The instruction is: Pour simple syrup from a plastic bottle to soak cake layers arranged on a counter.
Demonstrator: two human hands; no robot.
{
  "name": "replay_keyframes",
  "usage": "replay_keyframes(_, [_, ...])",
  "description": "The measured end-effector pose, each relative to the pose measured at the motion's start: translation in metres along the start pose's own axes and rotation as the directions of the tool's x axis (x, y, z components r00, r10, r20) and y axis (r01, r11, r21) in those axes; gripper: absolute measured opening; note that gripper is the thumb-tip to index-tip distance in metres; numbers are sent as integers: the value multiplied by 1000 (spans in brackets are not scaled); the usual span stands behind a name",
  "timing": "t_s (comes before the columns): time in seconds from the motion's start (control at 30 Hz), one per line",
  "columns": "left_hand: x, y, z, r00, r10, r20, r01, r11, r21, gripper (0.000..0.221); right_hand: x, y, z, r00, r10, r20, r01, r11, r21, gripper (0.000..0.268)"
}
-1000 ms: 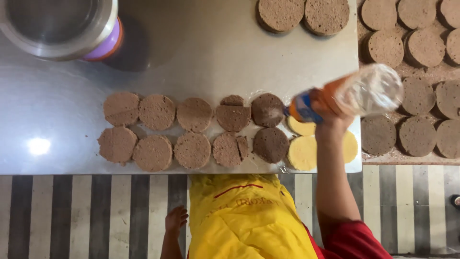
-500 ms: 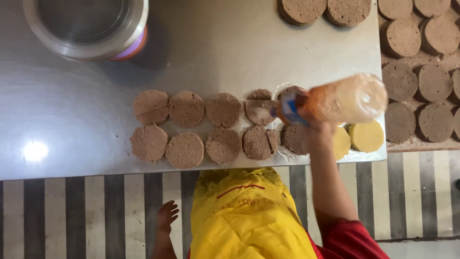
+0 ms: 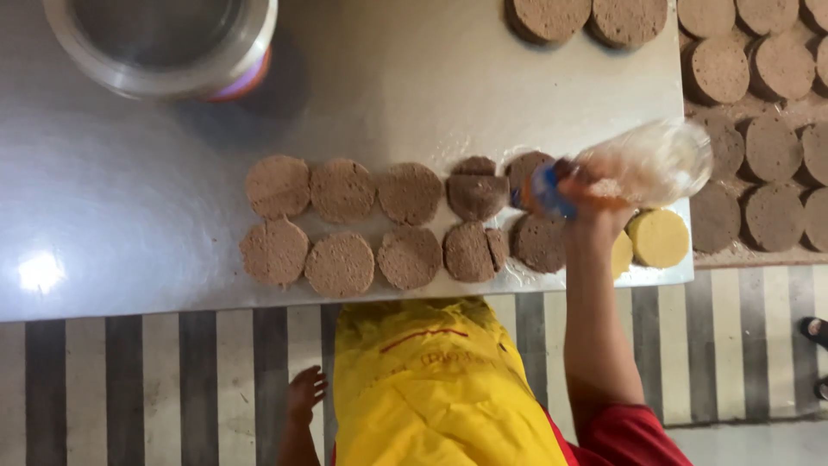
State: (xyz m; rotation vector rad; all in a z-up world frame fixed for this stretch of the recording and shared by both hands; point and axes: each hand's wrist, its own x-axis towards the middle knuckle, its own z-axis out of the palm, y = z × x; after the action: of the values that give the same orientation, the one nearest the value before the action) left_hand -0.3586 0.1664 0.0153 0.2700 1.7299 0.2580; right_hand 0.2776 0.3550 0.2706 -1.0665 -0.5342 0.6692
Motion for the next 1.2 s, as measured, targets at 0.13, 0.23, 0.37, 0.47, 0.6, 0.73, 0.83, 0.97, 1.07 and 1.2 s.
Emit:
replay_keyframes(0.13, [6,11,4,998,-64,4,63,992,107,42,7,-37,68,970,-11,-244,1,999,-39,82])
replay_keyframes(0.23, [11,35,0,994,-109,-24,112,979,173,41,-31,-34,22,988,61,-141,-56,998,41,65])
replay_keyframes(0.37, [9,36,-3,993,75,92,-74,997,-14,42,-76,-78,14,994,71,-88,-55,985,164,59])
replay_keyframes(0.47, [17,57,-4,997,74,31,-78,990,116,39,-94,-63,19,997,33,-69,-23,989,148,59])
replay_keyframes(0.6, [23,63,-8,995,41,87,-58,977,204,37,-107,-57,47,985,84,-151,-73,994,80,63])
replay_keyframes(0.73, [44,71,-18,996,-13,88,0,990,140,37,-119,-51,-1,982,147,-119,-147,989,10,65])
replay_keyframes(0.83, [37,64,-29,989,94,118,-107,988,112,36,-90,-22,-19,972,-53,-228,75,993,87,53])
replay_keyframes(0.97, [26,75,-48,992,61,111,-87,962,257,36,-97,-30,49,913,75,-401,-3,984,177,94])
replay_keyframes(1.07, [28,82,-60,998,38,54,-51,964,262,38,-114,-17,19,946,160,-282,-113,978,177,85])
replay_keyframes(1.2, [29,65,-81,999,8,-33,-1,979,203,39,-111,-23,-31,983,-81,-166,90,995,51,54])
